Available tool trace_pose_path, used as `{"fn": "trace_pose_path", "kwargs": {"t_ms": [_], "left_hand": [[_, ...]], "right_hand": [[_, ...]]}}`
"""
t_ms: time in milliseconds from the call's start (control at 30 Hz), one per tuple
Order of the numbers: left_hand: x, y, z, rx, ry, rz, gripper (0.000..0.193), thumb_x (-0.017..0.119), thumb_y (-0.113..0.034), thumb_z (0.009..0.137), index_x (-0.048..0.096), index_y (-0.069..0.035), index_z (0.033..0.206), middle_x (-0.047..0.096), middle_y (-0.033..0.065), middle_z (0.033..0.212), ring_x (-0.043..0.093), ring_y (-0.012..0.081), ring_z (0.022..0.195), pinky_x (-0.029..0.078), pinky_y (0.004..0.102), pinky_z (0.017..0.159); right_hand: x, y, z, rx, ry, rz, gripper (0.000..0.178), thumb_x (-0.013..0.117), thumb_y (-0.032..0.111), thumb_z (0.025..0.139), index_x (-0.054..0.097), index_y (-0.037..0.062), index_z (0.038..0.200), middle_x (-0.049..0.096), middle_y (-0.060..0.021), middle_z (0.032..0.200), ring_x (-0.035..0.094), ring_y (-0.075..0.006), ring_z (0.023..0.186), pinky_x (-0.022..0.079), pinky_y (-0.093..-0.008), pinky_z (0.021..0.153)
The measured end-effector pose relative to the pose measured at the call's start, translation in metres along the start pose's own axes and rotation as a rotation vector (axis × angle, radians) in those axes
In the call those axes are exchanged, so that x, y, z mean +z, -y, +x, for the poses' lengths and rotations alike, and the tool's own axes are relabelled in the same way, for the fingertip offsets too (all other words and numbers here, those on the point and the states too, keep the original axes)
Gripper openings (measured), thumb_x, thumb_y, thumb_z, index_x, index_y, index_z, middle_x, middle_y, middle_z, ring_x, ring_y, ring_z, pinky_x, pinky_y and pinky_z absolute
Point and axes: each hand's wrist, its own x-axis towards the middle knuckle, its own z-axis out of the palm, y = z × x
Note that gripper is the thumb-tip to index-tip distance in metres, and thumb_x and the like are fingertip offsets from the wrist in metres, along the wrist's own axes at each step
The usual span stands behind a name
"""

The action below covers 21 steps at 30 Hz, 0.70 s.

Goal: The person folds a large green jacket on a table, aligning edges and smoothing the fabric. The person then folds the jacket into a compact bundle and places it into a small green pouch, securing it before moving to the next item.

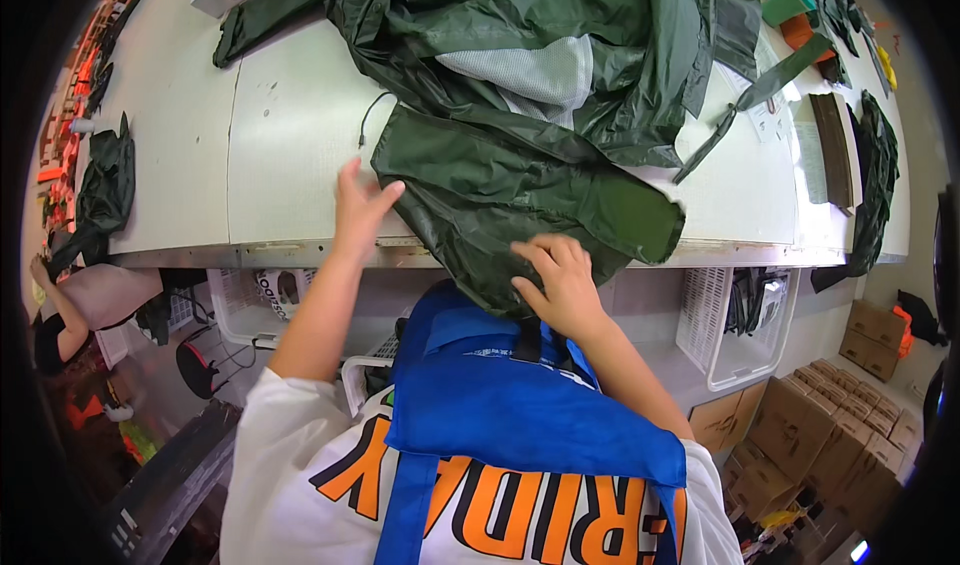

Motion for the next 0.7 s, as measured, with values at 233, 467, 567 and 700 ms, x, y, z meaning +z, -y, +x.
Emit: {"fn": "trace_pose_path", "kwargs": {"t_ms": [233,467,567,700], "left_hand": [[0.030,-0.053,-0.017,0.183,0.255,-0.178,0.056,0.063,0.000,0.080,0.044,-0.004,0.133,0.061,0.0142,0.111,0.061,0.0274,0.100,0.048,0.0350,0.089],[0.084,-0.051,-0.042,0.455,0.903,0.824,0.057,0.070,-0.037,0.079,0.056,-0.018,0.131,0.054,0.0090,0.096,0.058,0.0292,0.090,0.049,0.0372,0.076],[0.092,-0.058,-0.033,0.535,0.793,0.795,0.053,0.066,-0.041,0.081,0.057,-0.019,0.129,0.055,0.0097,0.115,0.051,0.0306,0.115,0.045,0.0424,0.090],[0.100,-0.013,-0.036,0.856,0.735,0.828,0.040,0.063,-0.034,0.084,0.062,-0.014,0.118,0.037,0.0178,0.145,0.023,0.0347,0.140,0.009,0.0555,0.114]], "right_hand": [[-0.008,-0.033,-0.011,0.114,-0.371,-0.134,0.066,0.079,0.014,0.067,0.052,0.0059,0.127,0.046,-0.0171,0.133,0.043,-0.0374,0.124,0.032,-0.0460,0.105],[-0.008,-0.077,-0.034,0.722,-0.764,1.145,0.057,0.063,0.000,0.083,0.037,-0.0017,0.134,0.060,-0.0073,0.113,0.057,-0.0167,0.098,0.045,-0.0297,0.084],[-0.019,-0.066,-0.021,0.568,-0.815,1.278,0.047,0.058,-0.002,0.083,0.045,-0.0016,0.129,0.060,-0.0080,0.114,0.057,-0.0170,0.099,0.045,-0.0300,0.087],[-0.025,-0.017,0.019,-0.005,-0.231,0.107,0.039,0.065,0.012,0.075,0.067,0.0167,0.114,0.041,-0.0177,0.140,0.040,-0.0341,0.129,0.032,-0.0438,0.107]]}}
